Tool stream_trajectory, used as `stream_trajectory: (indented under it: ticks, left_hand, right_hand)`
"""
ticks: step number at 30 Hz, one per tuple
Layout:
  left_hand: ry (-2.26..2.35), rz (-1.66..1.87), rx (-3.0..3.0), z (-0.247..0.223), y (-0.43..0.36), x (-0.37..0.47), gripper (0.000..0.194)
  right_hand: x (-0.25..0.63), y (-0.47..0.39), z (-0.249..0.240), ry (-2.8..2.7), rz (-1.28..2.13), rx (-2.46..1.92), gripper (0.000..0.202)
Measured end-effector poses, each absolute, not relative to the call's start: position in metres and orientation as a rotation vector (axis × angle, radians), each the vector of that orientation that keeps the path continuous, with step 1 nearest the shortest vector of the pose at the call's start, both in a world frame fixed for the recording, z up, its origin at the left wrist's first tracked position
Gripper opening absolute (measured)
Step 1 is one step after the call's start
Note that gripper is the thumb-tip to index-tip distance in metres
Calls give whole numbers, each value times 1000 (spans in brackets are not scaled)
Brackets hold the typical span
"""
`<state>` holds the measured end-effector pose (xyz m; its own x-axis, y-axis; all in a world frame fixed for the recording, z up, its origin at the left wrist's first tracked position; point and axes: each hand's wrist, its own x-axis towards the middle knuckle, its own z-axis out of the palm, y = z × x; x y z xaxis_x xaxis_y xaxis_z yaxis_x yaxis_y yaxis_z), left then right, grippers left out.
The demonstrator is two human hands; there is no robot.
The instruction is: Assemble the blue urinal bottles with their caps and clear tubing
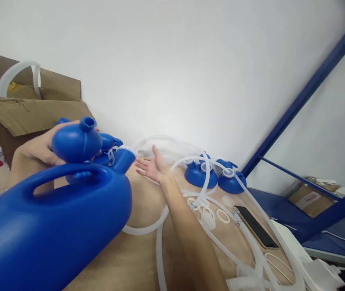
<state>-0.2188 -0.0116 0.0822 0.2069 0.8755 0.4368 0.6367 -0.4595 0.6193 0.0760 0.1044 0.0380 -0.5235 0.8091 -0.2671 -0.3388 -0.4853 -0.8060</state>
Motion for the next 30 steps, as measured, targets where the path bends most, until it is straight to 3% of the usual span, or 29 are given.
stream_trajectory:
  ticks: [4, 8, 12, 16, 22, 27, 30]
  left_hand:
    - [1169, 889, 2073, 106, -3, -199, 90]
    - [1122, 672, 2137, 119, 1, -178, 85]
    - [1136, 535, 2189, 121, 3, -154, 80]
    - [1072, 433, 2250, 118, 11, -133, 73]
    - [1294, 293, 2378, 114, 22, -130, 75]
    - [1496, 351, 2380, 111, 23, -137, 80]
    - [1551, 318, 2363, 111, 21, -132, 83]
  right_hand:
    - [63, 70, 39, -1323, 1883, -684, 52]
    - [85, 61, 45, -1525, 1724, -685, 57]
    - [116, 60, 47, -2008, 1191, -1059, 47]
    - [128, 66, 39, -2064, 880, -1209, 55]
    - [139, 84, 23, -2126, 970, -1124, 51]
    - [138, 79, 19, -2493, 301, -984, 55]
    - [128, 80, 15, -2591, 55, -832, 46]
